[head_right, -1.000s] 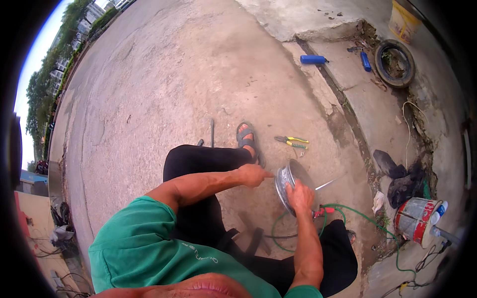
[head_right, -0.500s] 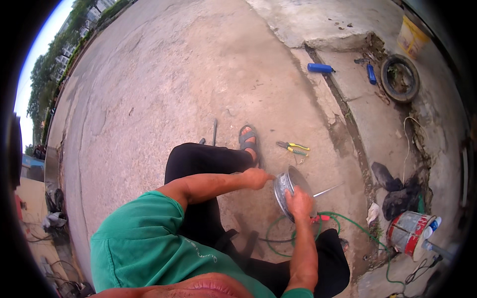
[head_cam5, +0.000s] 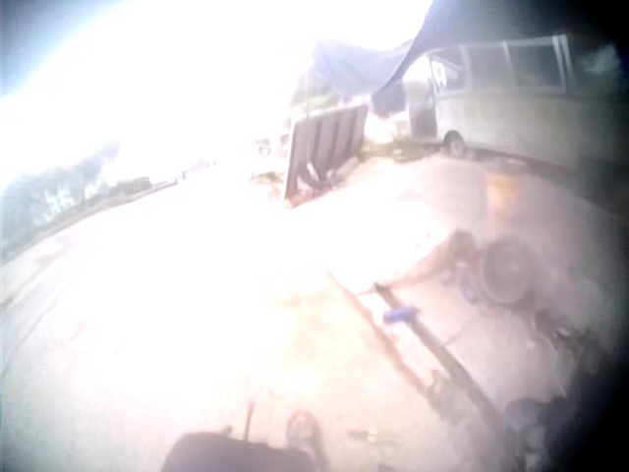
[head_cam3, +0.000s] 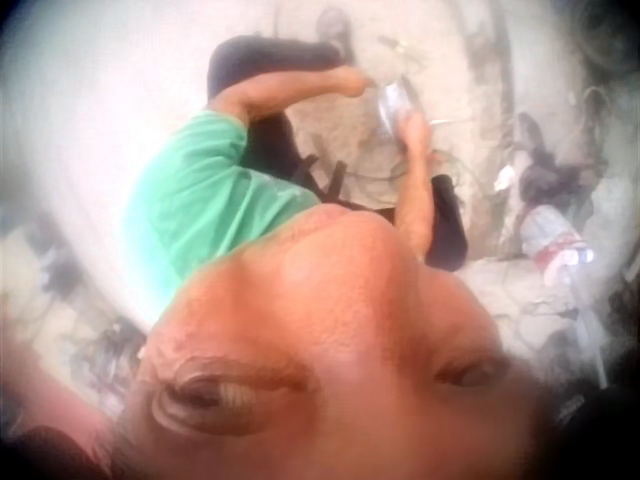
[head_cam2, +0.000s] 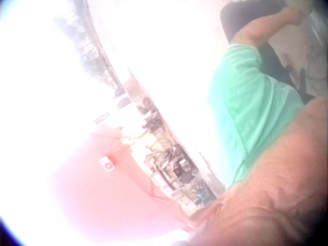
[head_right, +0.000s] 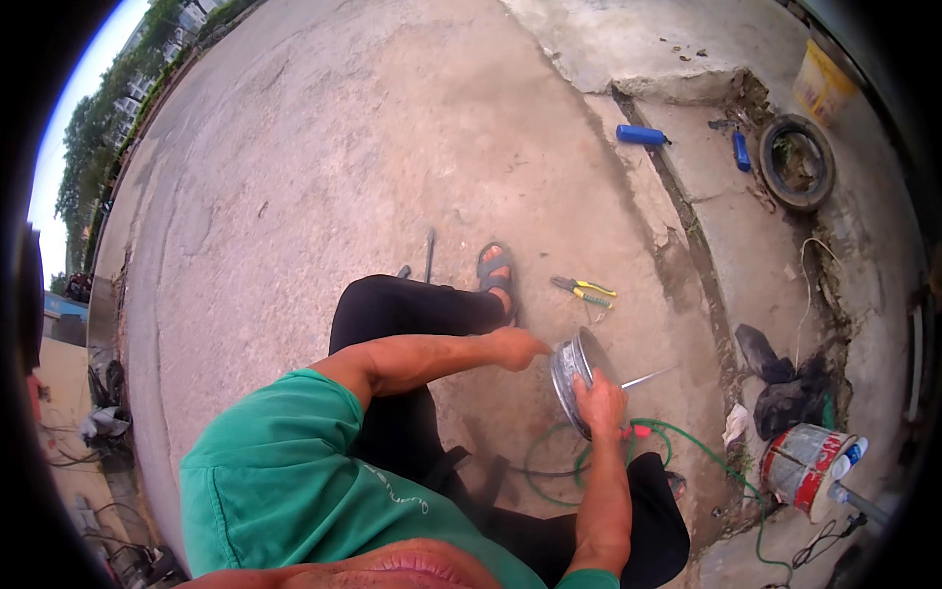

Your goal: The person is repairing a wheel rim by scraping its surface with a screwdriver and then inserting a metal valve into the rim hole.

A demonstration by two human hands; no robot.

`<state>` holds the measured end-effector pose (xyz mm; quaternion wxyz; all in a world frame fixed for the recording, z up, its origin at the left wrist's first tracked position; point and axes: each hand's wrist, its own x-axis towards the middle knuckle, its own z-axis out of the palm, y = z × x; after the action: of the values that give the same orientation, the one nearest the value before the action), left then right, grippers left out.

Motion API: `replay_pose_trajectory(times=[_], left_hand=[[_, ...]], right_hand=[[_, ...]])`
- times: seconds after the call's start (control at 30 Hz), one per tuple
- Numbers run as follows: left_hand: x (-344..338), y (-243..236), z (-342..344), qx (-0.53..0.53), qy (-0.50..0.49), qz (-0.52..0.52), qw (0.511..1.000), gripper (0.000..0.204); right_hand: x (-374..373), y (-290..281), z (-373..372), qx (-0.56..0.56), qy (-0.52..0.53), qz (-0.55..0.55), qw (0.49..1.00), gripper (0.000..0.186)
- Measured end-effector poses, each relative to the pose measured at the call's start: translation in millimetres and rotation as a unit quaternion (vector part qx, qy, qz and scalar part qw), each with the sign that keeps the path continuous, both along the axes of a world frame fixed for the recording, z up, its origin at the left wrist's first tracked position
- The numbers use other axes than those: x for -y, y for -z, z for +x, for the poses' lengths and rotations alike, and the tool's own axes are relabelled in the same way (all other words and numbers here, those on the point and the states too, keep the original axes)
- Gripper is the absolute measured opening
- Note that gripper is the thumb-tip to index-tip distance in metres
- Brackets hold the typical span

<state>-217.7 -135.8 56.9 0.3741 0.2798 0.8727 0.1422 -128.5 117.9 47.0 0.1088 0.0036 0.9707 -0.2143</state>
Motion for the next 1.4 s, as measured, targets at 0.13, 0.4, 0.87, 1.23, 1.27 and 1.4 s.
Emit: replay_pose_trajectory(times=[0.13, 0.4, 0.87, 1.23, 1.27, 1.4], left_hand=[[-7.7, -4.3, -5.2, -0.035, 0.012, -0.024, 0.999, 0.058], [-28.7, 20.6, -21.5, -0.005, 0.012, -0.011, 1.000, 0.056], [-36.3, 13.8, -33.5, -0.036, 0.037, -0.048, 0.997, 0.046], [-22.3, 39.2, -34.9, -0.018, 0.088, -0.056, 0.994, 0.041], [-21.4, 19.7, -33.5, -0.017, 0.106, -0.058, 0.993, 0.044], [-26.6, -5.3, -24.6, -0.037, 0.157, -0.101, 0.982, 0.048]], right_hand=[[3.4, 1.3, -4.5, -0.013, 0.025, -0.025, 0.999, 0.043], [-4.0, -7.4, -2.8, 0.033, 0.069, -0.006, 0.997, 0.047], [15.2, -8.6, -8.6, 0.050, 0.117, -0.013, 0.992, 0.048], [21.4, -10.2, 8.4, 0.044, 0.074, 0.031, 0.996, 0.045], [17.0, -9.8, 7.0, 0.040, 0.079, 0.020, 0.996, 0.045], [16.5, -15.2, 0.1, 0.054, 0.076, 0.015, 0.996, 0.044]])
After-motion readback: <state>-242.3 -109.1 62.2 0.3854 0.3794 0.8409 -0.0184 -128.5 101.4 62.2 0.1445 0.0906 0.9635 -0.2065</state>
